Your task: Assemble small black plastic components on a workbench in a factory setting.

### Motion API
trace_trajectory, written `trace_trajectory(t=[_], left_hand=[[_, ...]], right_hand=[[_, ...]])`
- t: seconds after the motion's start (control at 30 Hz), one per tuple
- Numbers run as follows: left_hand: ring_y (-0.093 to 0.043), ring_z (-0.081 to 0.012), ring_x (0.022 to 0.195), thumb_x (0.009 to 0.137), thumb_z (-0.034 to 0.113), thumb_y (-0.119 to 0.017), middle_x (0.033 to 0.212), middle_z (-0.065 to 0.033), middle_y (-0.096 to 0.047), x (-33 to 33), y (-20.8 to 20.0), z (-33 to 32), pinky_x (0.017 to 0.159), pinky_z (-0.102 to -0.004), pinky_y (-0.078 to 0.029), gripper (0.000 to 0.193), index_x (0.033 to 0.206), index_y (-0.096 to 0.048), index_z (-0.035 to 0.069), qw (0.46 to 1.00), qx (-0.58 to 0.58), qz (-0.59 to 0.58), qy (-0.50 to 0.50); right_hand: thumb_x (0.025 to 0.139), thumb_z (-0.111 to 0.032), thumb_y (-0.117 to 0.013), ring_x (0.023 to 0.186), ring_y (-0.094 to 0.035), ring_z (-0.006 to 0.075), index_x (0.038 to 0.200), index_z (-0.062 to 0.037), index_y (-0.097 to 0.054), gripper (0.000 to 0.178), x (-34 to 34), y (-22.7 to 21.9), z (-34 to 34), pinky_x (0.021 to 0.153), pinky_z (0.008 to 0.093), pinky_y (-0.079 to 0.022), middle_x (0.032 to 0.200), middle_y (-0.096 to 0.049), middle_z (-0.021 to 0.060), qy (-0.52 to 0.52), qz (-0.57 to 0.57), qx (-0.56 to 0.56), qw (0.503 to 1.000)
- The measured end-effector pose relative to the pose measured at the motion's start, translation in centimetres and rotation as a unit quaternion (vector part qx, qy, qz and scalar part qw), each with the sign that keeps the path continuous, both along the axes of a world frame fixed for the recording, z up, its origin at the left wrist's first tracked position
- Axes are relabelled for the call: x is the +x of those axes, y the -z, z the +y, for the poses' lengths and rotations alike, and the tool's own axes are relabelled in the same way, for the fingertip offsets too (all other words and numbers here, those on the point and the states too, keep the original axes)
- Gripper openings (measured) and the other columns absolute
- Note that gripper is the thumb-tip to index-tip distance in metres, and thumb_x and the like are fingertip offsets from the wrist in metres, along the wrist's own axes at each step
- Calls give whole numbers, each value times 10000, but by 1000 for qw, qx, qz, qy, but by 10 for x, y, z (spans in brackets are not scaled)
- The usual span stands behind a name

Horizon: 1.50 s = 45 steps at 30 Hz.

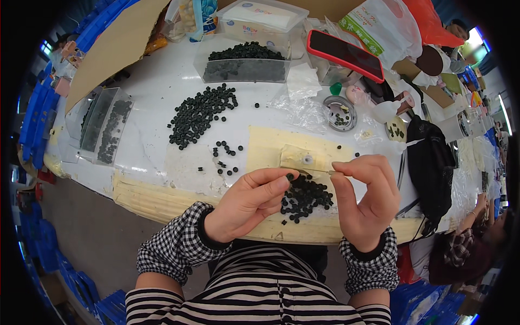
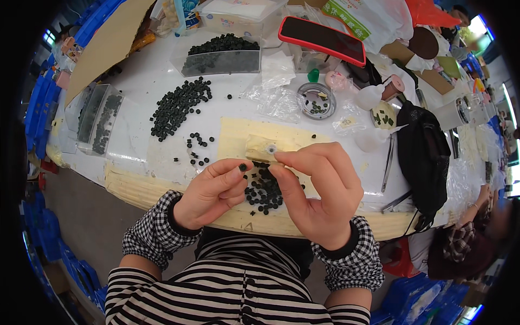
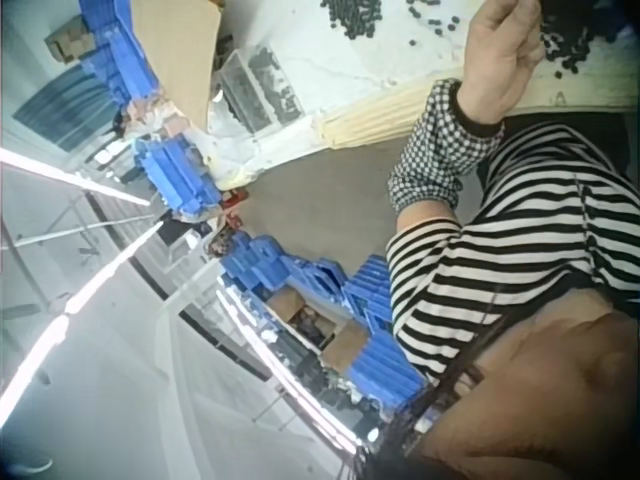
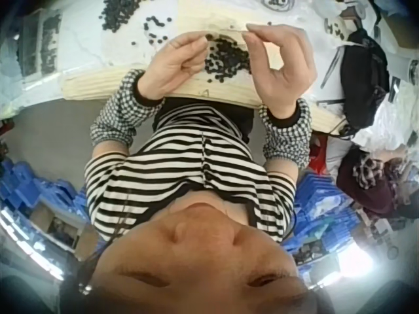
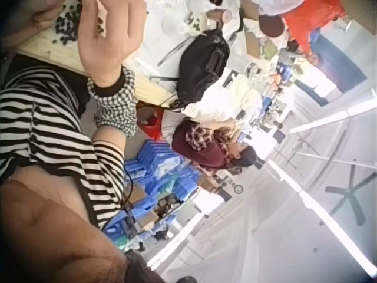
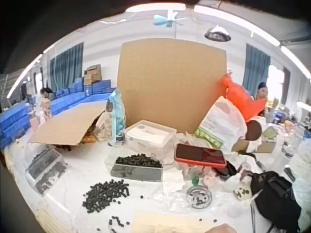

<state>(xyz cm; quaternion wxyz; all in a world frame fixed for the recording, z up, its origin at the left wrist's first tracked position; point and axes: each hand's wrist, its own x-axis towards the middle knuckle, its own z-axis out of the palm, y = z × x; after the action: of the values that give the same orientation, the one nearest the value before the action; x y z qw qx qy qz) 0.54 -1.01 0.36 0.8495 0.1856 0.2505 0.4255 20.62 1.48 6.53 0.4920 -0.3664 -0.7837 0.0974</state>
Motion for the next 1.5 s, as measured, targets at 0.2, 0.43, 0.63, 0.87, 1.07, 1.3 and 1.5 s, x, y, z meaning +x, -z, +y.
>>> trace_trajectory(t=[0.2, 0.43, 0.63, 0.87, 1.07, 1.3, 1.5], left_hand=[[-277, -61, 567, 992, 150, -536, 639, 75, -347, 1, 6, -1, 538, -216, -263, 218, 1168, -643, 77, 1000, 12, -7, 16], [-265, -60, 555, 993, 145, -533, 640, 73, -340, 1, 7, -2, 530, -216, -258, 222, 1174, -642, 75, 1000, 18, -7, 14], [-265, -58, 558, 988, 145, -545, 645, 73, -350, 1, 8, -2, 528, -214, -256, 226, 1179, -641, 74, 1000, 12, -4, 12], [-279, -46, 545, 975, 138, -569, 660, 75, -421, 2, 6, -2, 510, -206, -258, 224, 1169, -648, 59, 1000, 29, -5, 0], [-327, -21, 552, 922, 95, -647, 656, 87, -467, 6, 2, -1, 507, -188, -266, 203, 1111, -696, 38, 966, 142, 192, -96], [-326, -40, 546, 815, 11, -728, 586, 60, -346, 6, -1, -3, 520, -212, -272, 248, 1060, -728, 49, 820, 351, 397, -218], [-326, -52, 531, 798, 3, -736, 575, 44, -348, 3, -2, -5, 512, -225, -274, 257, 1048, -733, 59, 791, 373, 423, -236]], right_hand=[[954, -37, -561, 784, -646, 121, 995, 39, -566, 87, -11, 24, -3, 689, 232, -520, 884, -665, 105, -109, 193, -215, 951], [964, -37, -545, 824, -678, 143, 984, 48, -536, 88, -11, 25, -2, 733, 247, -549, 898, -672, 120, -127, 195, -242, 942], [961, -34, -548, 830, -678, 145, 981, 51, -533, 89, -12, 26, -2, 730, 248, -549, 902, -667, 122, -133, 198, -239, 941], [958, -32, -555, 836, -671, 143, 975, 51, -539, 86, -12, 24, -2, 734, 250, -549, 888, -656, 112, -126, 230, -252, 931], [909, -38, -625, 768, -649, 182, 900, 24, -579, 77, -6, 25, 6, 677, 268, -526, 850, -638, 106, -3, 99, -128, 987], [782, -46, -712, 737, -567, 276, 897, -17, -617, 153, -4, 33, 18, 638, 354, -468, 824, -608, 87, 57, -136, -21, 989], [754, -11, -724, 727, -550, 250, 1016, -23, -674, 267, -4, 25, 8, 635, 334, -452, 822, -611, 69, 66, -119, 20, 990]])
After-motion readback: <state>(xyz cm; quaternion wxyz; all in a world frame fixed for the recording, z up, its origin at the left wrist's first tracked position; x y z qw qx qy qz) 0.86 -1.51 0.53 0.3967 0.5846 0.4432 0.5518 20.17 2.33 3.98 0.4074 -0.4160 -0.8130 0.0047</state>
